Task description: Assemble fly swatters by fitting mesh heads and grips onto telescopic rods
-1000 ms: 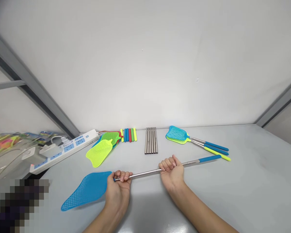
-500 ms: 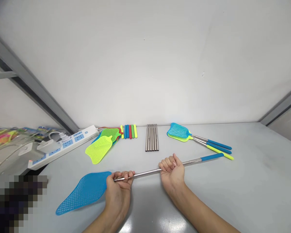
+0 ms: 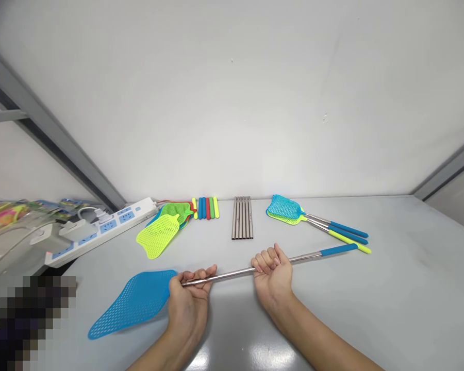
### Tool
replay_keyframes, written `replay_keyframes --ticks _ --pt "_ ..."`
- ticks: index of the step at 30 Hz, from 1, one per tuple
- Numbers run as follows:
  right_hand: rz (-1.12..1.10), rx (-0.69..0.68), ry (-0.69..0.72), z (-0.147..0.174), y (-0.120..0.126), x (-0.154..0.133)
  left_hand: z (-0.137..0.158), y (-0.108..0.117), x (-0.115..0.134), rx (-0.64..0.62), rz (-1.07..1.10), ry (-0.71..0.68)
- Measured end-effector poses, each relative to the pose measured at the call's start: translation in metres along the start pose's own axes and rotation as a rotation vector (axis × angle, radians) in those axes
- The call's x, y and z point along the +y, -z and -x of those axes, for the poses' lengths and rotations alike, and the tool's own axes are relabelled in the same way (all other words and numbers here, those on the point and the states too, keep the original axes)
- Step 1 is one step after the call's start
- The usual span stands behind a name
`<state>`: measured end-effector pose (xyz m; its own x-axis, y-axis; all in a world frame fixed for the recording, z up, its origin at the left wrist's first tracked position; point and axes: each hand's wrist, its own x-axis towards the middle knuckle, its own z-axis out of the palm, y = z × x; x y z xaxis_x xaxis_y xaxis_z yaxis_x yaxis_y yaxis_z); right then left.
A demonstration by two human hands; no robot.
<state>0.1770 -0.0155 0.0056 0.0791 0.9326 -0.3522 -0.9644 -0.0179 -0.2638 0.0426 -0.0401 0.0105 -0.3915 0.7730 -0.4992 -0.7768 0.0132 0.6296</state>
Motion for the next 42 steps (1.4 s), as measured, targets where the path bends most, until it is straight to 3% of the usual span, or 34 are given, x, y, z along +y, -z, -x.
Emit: replay_keyframes --ticks 12,29,42 --pt "0.082 -0.058 0.038 0.002 0.003 0.003 0.002 0.000 -0.001 0.007 -0.006 0.003" --pt "-0.013 -0.046 -0.108 0.000 -0.002 -0.005 0.000 -0.006 0.004 -0.108 -0.067 0.048" --pt "-0.002 -0.075 -0.123 -0.005 0.003 -0.008 -0.004 -0.008 0.005 -0.138 -0.039 0.101"
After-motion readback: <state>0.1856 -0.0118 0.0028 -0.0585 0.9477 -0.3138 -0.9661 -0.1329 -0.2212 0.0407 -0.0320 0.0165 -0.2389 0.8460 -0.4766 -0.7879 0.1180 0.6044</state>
